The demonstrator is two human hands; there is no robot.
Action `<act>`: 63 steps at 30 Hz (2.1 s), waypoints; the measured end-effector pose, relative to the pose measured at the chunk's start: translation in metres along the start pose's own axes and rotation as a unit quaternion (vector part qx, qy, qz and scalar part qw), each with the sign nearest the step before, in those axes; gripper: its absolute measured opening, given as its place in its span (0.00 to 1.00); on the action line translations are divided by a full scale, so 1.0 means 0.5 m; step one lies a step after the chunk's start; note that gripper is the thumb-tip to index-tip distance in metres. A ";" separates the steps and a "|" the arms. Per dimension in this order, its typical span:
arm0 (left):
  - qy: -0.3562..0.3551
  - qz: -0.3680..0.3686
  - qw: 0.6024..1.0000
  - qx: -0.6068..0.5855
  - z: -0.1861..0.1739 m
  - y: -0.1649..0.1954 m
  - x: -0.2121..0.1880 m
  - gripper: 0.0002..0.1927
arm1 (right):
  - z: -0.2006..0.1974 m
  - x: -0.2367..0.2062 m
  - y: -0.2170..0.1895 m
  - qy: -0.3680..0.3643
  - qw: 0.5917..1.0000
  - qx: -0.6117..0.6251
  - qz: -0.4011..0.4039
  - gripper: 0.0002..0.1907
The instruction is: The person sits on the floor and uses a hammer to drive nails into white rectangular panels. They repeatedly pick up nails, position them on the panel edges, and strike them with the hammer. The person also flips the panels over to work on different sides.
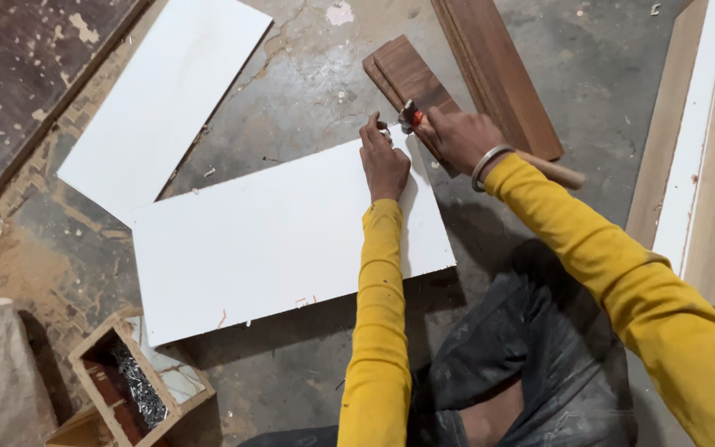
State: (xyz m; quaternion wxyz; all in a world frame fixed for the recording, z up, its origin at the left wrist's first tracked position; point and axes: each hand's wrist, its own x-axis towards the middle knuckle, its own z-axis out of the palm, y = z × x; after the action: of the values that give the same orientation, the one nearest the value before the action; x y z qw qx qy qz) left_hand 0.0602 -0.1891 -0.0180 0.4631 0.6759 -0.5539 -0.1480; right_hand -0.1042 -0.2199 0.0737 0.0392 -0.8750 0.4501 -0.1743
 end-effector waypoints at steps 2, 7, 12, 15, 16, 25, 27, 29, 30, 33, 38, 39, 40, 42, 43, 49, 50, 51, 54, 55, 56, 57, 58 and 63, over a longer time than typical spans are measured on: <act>0.006 0.003 1.000 -0.004 0.000 0.000 0.001 0.39 | -0.004 0.009 0.006 0.018 1.000 0.009 -0.007 0.15; 0.010 0.013 1.000 -0.016 -0.001 -0.008 -0.002 0.39 | -0.010 0.012 0.016 0.158 0.975 0.152 0.021 0.15; 0.006 0.000 1.000 -0.021 -0.002 -0.012 0.002 0.40 | 0.024 -0.006 -0.014 -0.013 1.000 -0.007 -0.012 0.14; 0.021 0.009 1.000 -0.007 -0.004 -0.014 0.001 0.39 | 0.025 0.010 -0.003 0.052 0.998 0.038 -0.014 0.13; 0.017 0.006 1.000 -0.006 -0.002 -0.013 -0.001 0.39 | 0.018 0.016 0.011 0.079 0.994 0.074 -0.002 0.13; 0.020 0.013 1.000 -0.003 -0.004 -0.005 -0.003 0.37 | 0.037 -0.006 0.028 0.081 0.996 -0.008 -0.042 0.07; 0.028 0.022 0.999 -0.006 -0.005 -0.002 -0.001 0.36 | 0.032 0.009 0.034 0.054 0.998 -0.013 -0.034 0.07; 0.033 0.026 0.999 -0.011 -0.010 -0.001 -0.005 0.35 | 0.017 0.023 0.045 0.084 0.995 0.053 -0.002 0.09; 0.029 0.027 0.999 -0.008 -0.010 0.000 -0.005 0.35 | 0.006 0.026 0.052 0.140 0.986 0.085 -0.003 0.10; 0.026 0.015 1.000 -0.003 -0.009 0.004 -0.009 0.35 | -0.009 0.011 0.047 0.226 0.965 0.132 -0.020 0.11; 0.012 0.006 1.000 0.006 -0.009 0.009 -0.013 0.35 | 0.022 -0.002 -0.008 -0.051 0.998 -0.043 -0.008 0.15; 0.011 0.012 1.000 0.010 -0.010 0.009 -0.014 0.35 | 0.027 0.008 -0.011 -0.037 0.999 -0.040 -0.002 0.15; 0.018 0.018 1.000 0.010 -0.008 0.010 -0.014 0.35 | 0.024 0.023 -0.002 -0.022 0.999 -0.042 -0.003 0.15; 0.018 0.010 1.000 0.018 -0.009 0.007 -0.015 0.35 | 0.021 0.046 0.016 0.067 0.997 0.038 0.014 0.17; 0.013 0.002 1.000 0.018 -0.008 0.006 -0.015 0.35 | 0.015 0.052 0.021 0.112 0.990 0.077 0.023 0.18; 0.020 -0.004 1.000 0.003 -0.015 0.013 -0.010 0.33 | 0.031 0.012 0.017 -0.011 0.999 -0.034 -0.002 0.14; 0.026 0.001 1.000 -0.006 -0.017 0.019 -0.009 0.33 | 0.027 0.009 0.015 -0.041 0.998 -0.053 -0.009 0.16; 0.018 -0.001 1.000 -0.001 -0.022 0.022 -0.008 0.33 | 0.023 0.009 0.011 -0.069 0.995 -0.068 -0.016 0.19; 0.008 -0.012 1.000 0.011 -0.032 0.037 -0.012 0.34 | -0.001 0.019 0.010 0.007 0.998 -0.046 -0.045 0.23; 0.013 -0.006 1.000 0.014 -0.034 0.042 -0.015 0.34 | -0.010 0.023 0.009 0.062 0.996 -0.026 -0.054 0.25; 0.024 0.001 1.000 0.018 -0.037 0.045 -0.013 0.34 | -0.016 0.026 0.006 0.118 0.992 0.034 -0.036 0.21; 0.025 -0.005 1.000 0.018 -0.039 0.050 -0.011 0.33 | -0.023 0.025 0.002 0.172 0.980 0.096 -0.021 0.17; 0.024 -0.010 0.999 0.018 -0.043 0.053 -0.014 0.33 | -0.026 0.023 -0.004 0.223 0.962 0.159 -0.004 0.14; 0.055 0.070 0.995 -0.049 -0.061 0.091 -0.012 0.28 | -0.060 -0.011 -0.036 -0.082 0.995 -0.044 0.020 0.17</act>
State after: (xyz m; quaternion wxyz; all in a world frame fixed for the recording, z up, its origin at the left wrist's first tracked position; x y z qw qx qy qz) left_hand 0.0518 -0.1677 0.0321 0.5345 0.6191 -0.5656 -0.1055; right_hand -0.1034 -0.2022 0.1045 0.0409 -0.8779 0.4703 -0.0809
